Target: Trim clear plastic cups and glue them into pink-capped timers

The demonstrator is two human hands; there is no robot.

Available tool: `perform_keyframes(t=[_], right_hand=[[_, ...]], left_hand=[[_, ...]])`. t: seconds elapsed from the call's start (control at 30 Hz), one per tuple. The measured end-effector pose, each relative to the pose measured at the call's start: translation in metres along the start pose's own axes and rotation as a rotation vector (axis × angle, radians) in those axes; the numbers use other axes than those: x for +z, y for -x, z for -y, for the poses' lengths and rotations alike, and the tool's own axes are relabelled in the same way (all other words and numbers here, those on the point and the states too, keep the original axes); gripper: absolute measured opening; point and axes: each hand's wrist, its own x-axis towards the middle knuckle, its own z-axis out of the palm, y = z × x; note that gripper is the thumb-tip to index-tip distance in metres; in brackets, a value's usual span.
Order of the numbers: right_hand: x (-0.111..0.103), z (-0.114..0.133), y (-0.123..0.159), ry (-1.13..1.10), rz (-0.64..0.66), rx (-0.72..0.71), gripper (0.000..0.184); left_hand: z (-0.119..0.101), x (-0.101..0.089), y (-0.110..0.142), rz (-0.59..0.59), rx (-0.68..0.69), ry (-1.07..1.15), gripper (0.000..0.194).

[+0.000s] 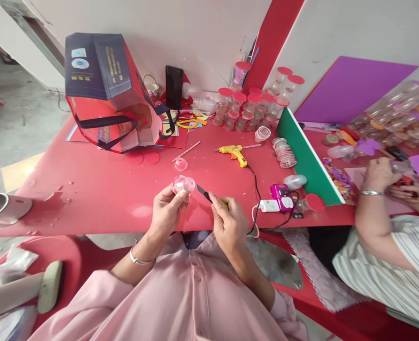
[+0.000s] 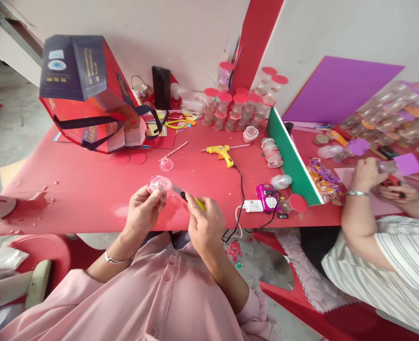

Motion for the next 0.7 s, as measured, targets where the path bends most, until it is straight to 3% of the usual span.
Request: perform_keyframes(t=[0.5, 0.7], right_hand=[[-0.0022, 0.0038, 0.0021, -0.116, 0.041, 0.03, 0.038], [0.0016, 0.0042, 0.0037, -0.117, 0.03, 0.029, 0.038]], left_hand=[[0.0021, 0.0001, 0.0003, -0.002, 0.018, -0.013, 0.037], [0.0041, -0.0008, 0.0025, 0.024, -0.084, 0.045, 0.038]])
